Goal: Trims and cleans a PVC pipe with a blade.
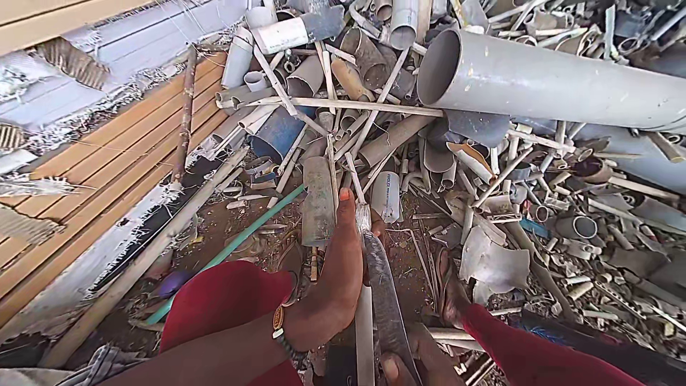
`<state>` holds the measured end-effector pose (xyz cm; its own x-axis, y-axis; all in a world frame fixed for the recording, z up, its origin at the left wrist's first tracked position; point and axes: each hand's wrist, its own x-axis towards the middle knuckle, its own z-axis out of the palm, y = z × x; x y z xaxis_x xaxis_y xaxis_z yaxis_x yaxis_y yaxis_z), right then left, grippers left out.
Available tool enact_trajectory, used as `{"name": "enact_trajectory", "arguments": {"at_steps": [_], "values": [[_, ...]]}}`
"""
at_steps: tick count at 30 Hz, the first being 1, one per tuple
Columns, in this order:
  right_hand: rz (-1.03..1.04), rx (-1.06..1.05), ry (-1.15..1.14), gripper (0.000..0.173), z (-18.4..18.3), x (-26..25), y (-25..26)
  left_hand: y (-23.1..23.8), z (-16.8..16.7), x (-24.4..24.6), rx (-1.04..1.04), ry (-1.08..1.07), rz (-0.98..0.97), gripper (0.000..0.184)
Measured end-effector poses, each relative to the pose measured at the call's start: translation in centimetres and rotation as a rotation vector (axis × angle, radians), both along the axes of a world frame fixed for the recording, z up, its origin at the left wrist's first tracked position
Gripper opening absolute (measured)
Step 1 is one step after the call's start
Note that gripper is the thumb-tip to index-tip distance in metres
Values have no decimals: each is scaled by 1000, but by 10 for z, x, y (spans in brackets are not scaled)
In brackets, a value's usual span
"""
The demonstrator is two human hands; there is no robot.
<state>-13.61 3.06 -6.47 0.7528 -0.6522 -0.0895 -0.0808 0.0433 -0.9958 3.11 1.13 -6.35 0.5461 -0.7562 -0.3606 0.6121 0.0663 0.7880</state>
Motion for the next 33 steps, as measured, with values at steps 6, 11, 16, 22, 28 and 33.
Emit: {"name": "enact_trajectory", "arguments": {"at_steps": [6,11,16,22,28,33], "values": [[-5,-266,105,26,-2,-2,-18,-3,0,-2,-134,-4,61,66],[-5,-96,-68,30,-20,2,-20,-6,7,-6,-239,63,-6,69],[-116,-663,106,26,-21,3,-30,-5,15,-9,-260,43,4,72],[-237,-999,166,22,-28,10,-31,-3,14,-9,-306,51,59,70],[-348,-1334,160,18,-51,13,-49,-4,9,-9,-325,2,94,69],[-330,-1333,148,14,-49,16,-53,-5,16,-3,-268,-98,101,69]]}}
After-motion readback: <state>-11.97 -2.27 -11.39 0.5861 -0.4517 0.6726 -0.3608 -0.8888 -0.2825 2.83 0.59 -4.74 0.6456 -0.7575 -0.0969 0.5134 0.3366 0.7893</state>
